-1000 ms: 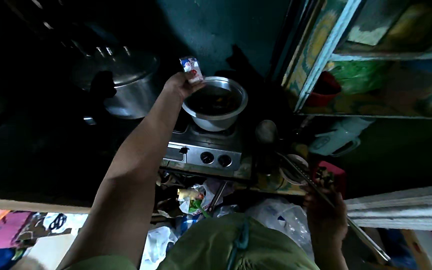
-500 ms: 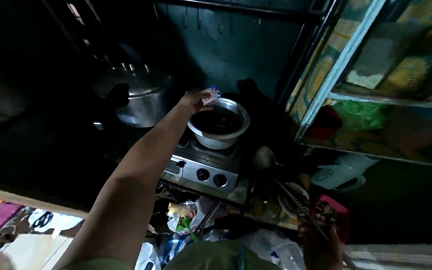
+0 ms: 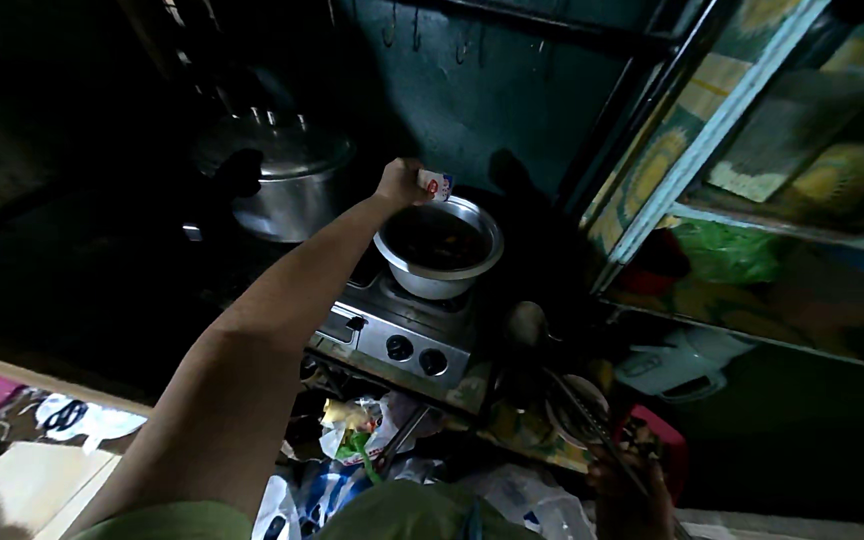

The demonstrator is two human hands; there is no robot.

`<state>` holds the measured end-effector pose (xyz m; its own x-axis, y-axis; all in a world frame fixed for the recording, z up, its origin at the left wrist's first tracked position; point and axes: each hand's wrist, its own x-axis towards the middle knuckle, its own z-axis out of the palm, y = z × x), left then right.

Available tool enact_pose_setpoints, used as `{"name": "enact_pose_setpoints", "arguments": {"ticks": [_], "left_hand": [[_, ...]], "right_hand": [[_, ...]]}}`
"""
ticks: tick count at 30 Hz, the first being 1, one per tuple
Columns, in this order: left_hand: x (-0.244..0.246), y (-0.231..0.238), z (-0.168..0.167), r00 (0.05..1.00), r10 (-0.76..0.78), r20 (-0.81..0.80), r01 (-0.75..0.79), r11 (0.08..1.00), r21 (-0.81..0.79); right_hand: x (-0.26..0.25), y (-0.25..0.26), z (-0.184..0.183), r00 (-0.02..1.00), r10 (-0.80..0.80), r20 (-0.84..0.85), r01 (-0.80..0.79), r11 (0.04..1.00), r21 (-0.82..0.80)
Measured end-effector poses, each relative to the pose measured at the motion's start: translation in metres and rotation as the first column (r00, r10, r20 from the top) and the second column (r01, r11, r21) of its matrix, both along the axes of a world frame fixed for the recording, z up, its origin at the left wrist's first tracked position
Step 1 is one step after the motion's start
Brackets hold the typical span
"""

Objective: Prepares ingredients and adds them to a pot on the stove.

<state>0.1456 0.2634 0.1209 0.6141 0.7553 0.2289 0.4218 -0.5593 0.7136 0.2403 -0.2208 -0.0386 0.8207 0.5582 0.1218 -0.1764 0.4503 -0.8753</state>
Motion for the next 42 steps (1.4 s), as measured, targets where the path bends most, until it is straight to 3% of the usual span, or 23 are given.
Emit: {"name": "enact_pose_setpoints", "arguments": {"ticks": [12,24,32,42], "left_hand": [[0.006,-0.009,-0.002,0.986,-0.140,-0.095,0.152,0.979,0.138],[0.004,-0.015,0.002,0.979,-0.118,-0.164,0.170,0.922,0.348],[-0.012,-0.006,0.006,0.991,0.002,-0.135,0.043,0.943,0.330],[0.017,-0.012,0.005,0.999,0.011,-0.049,0.002,0.963,0.269]], "right_hand": [[-0.004,0.006,-0.007,0.998,-0.044,0.035,0.043,0.999,0.025],[-0.008,0.009,-0.005,0.998,-0.038,0.052,0.036,0.999,0.038],[-0.009,0.026,0.014,0.996,-0.040,0.083,0.037,0.999,0.032],[0.017,0.072,0.043,0.946,-0.028,0.324,0.008,0.998,0.063]]}}
